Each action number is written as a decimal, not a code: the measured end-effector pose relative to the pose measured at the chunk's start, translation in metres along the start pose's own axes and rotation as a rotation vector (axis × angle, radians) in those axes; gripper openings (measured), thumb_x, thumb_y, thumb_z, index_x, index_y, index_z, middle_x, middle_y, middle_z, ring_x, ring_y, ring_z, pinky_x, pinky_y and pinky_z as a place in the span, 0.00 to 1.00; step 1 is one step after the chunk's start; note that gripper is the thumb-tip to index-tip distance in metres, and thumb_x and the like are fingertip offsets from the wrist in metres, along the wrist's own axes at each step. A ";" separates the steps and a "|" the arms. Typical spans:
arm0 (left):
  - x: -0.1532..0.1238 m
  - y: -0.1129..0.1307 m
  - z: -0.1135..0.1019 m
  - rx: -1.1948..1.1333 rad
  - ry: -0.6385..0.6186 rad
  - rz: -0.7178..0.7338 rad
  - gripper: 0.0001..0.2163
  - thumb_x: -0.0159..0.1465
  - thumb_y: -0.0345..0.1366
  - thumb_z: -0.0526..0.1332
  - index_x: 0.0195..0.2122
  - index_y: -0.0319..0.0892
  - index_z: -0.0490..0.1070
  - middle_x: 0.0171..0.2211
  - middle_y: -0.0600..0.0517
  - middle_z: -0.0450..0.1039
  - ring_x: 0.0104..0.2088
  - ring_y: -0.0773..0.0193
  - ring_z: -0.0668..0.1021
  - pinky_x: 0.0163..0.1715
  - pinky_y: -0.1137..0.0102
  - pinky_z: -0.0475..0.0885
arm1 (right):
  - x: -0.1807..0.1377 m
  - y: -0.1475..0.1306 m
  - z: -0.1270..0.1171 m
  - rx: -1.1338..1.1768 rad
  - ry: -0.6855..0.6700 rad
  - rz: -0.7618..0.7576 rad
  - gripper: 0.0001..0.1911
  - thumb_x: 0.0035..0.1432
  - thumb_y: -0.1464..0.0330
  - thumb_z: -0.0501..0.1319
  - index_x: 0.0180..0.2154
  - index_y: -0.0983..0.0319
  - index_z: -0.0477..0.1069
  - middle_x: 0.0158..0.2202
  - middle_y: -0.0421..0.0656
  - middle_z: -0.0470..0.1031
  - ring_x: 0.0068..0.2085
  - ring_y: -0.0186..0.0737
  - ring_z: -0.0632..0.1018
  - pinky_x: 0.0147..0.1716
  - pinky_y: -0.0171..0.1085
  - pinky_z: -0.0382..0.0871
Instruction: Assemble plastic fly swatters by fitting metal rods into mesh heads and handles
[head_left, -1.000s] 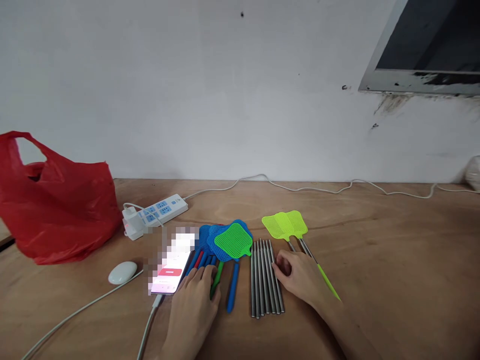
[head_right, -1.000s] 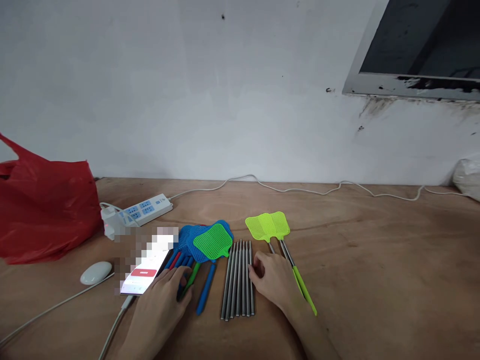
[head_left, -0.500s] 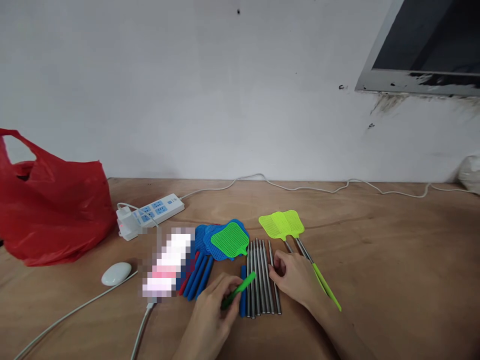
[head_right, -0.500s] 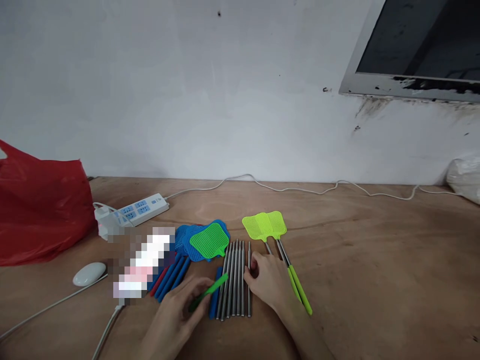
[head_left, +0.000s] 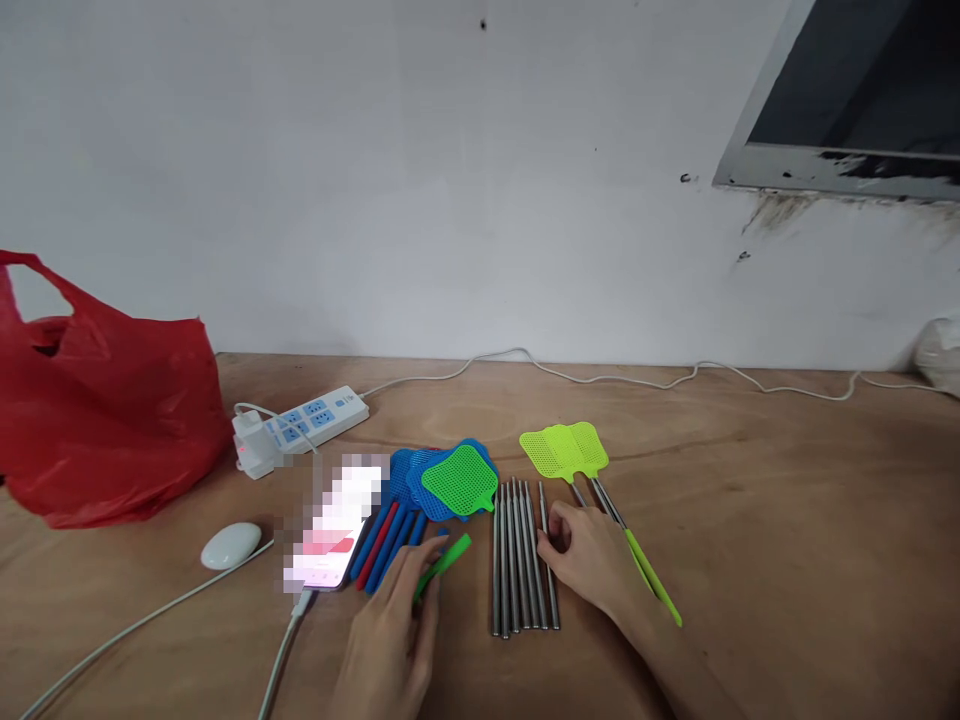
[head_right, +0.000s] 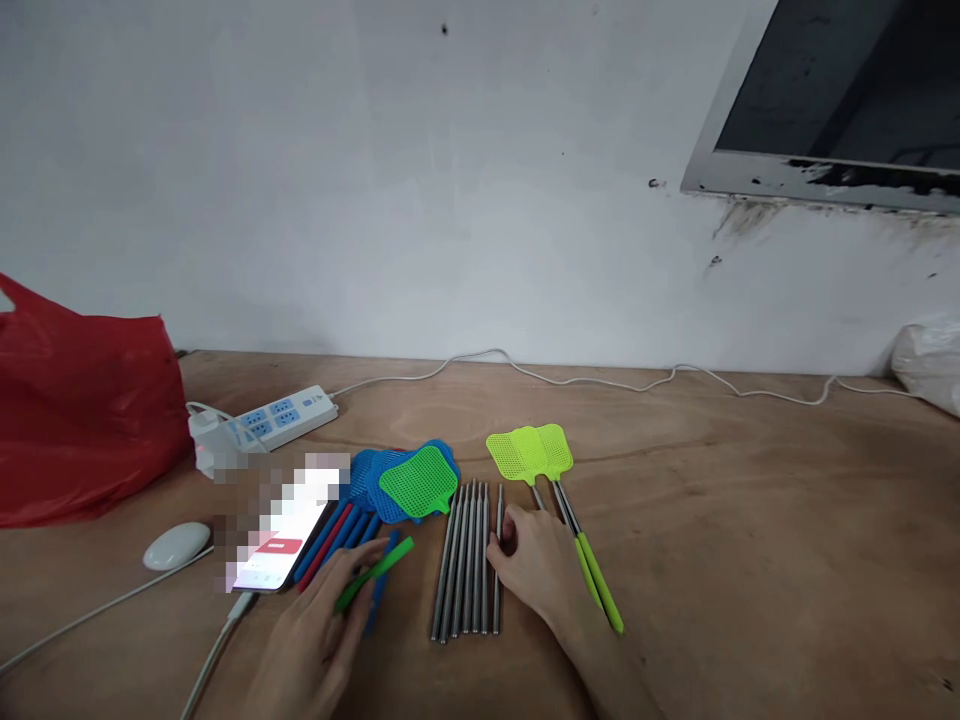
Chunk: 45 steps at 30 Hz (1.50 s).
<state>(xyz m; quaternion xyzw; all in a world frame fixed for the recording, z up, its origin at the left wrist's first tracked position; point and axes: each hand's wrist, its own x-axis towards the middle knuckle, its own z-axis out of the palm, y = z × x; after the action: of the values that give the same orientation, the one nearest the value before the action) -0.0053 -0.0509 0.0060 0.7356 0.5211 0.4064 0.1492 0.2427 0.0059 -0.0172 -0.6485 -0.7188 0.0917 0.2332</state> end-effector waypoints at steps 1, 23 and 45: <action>-0.002 0.002 0.004 -0.046 -0.028 -0.008 0.14 0.69 0.34 0.53 0.54 0.48 0.71 0.48 0.45 0.78 0.46 0.54 0.82 0.41 0.66 0.79 | 0.000 0.000 0.001 0.005 0.013 0.015 0.11 0.51 0.70 0.63 0.21 0.57 0.63 0.18 0.38 0.70 0.23 0.40 0.72 0.24 0.37 0.47; -0.017 -0.010 0.042 -0.209 -0.080 -0.216 0.13 0.69 0.40 0.53 0.50 0.46 0.73 0.48 0.45 0.80 0.49 0.51 0.81 0.46 0.59 0.78 | 0.013 0.008 -0.010 1.214 0.168 0.289 0.13 0.55 0.55 0.57 0.28 0.57 0.62 0.24 0.37 0.70 0.17 0.33 0.66 0.12 0.32 0.55; -0.009 -0.003 0.039 -0.357 -0.193 -0.255 0.09 0.71 0.43 0.55 0.41 0.44 0.71 0.37 0.51 0.77 0.39 0.59 0.80 0.38 0.72 0.73 | 0.004 -0.010 -0.007 1.504 -0.248 0.237 0.17 0.53 0.55 0.71 0.30 0.63 0.79 0.30 0.43 0.79 0.29 0.35 0.76 0.27 0.33 0.71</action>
<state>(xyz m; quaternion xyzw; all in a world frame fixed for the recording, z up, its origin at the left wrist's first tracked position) 0.0205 -0.0498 -0.0244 0.6611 0.5129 0.3980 0.3761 0.2363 0.0067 -0.0058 -0.3732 -0.4098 0.6518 0.5177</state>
